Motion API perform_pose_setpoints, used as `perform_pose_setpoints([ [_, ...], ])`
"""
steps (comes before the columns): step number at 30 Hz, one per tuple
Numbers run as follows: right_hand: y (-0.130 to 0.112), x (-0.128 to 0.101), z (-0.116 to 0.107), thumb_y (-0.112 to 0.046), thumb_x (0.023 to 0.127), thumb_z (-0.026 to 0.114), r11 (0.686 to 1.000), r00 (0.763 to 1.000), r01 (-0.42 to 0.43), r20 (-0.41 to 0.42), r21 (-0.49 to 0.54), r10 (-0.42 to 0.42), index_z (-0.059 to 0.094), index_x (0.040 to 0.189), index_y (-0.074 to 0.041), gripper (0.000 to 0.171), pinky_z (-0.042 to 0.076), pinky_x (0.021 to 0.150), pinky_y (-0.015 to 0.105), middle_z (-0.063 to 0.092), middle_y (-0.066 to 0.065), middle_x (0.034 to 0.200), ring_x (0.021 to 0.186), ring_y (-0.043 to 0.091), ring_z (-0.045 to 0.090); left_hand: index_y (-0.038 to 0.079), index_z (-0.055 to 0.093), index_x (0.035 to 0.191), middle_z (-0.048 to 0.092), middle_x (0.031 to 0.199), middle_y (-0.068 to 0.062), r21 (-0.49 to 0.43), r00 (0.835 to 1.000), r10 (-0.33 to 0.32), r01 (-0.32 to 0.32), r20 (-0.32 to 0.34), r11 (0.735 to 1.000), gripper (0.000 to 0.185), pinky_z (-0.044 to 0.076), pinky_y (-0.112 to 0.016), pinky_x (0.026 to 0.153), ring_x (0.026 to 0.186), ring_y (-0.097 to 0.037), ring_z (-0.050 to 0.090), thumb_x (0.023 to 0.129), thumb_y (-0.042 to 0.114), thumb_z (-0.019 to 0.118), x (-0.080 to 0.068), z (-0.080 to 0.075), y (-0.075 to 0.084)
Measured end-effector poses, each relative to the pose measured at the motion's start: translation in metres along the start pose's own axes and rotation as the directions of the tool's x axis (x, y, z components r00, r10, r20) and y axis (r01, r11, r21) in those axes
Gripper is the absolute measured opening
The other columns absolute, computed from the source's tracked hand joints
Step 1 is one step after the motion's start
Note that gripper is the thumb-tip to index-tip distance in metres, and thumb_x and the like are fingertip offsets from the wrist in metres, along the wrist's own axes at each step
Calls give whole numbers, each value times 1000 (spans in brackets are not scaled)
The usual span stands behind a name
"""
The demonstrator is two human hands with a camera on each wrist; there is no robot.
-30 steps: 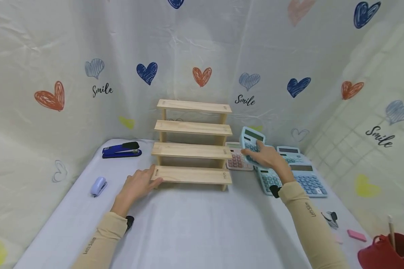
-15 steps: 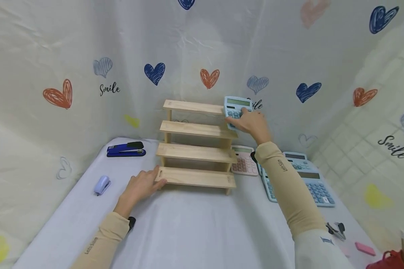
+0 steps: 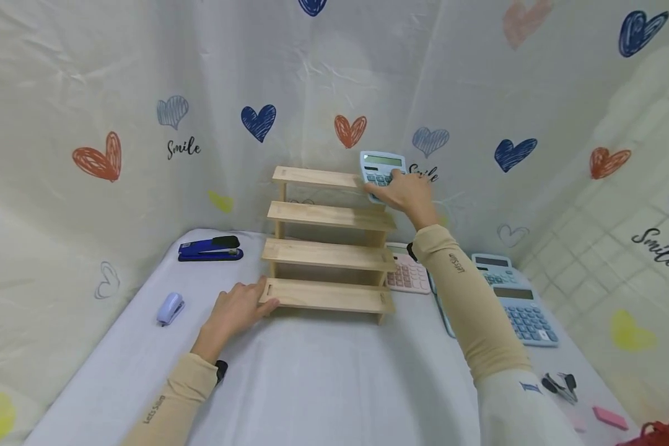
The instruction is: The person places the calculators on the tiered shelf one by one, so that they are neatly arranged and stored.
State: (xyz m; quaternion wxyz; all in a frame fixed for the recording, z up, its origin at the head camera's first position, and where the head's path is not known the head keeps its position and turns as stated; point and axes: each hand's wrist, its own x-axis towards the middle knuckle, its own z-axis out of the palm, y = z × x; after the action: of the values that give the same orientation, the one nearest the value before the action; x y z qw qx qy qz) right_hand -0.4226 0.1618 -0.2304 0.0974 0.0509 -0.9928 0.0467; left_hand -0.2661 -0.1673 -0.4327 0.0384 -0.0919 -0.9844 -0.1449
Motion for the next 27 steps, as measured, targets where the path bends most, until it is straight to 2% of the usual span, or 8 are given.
perform_pose_setpoints([
  [6,-24,15,12,-84,84,38,999,1000,0,-24,-45,-1,41,151,-5,104,34,106,59,55,34,135,121,46,53,5,43,151,64,137,-18,-2,1000,-14,14,-7,1000,72,47,-68,88,121,-42,61,99,53,55,1,0,0],
  [12,-48,20,20,-84,85,37,1000,999,30,-28,-10,-30,41,151,-2,105,29,113,61,42,37,143,135,50,39,5,43,151,66,134,-18,-2,1000,-20,20,-6,1000,72,48,-67,86,118,-41,62,99,53,56,0,0,-1],
  [16,-58,20,19,-83,85,42,996,996,85,10,38,-86,38,153,-4,105,29,116,57,38,36,145,137,47,35,5,44,150,67,133,-17,4,1000,-11,11,-25,1000,72,49,-66,85,117,-40,63,98,53,57,0,0,-1],
  [21,-67,23,25,-76,87,51,980,983,165,66,112,-173,26,160,-14,99,29,118,56,26,36,154,142,45,26,4,44,150,67,133,-17,4,999,-7,7,-35,1000,72,49,-65,84,116,-40,63,99,52,57,0,0,0],
  [27,-88,23,38,-73,90,52,959,966,248,34,137,-255,28,160,-18,92,33,112,52,32,34,150,133,41,32,4,43,151,65,135,-18,-19,1000,-9,8,-18,1000,72,49,-66,85,118,-41,62,99,52,57,-1,0,-1],
])
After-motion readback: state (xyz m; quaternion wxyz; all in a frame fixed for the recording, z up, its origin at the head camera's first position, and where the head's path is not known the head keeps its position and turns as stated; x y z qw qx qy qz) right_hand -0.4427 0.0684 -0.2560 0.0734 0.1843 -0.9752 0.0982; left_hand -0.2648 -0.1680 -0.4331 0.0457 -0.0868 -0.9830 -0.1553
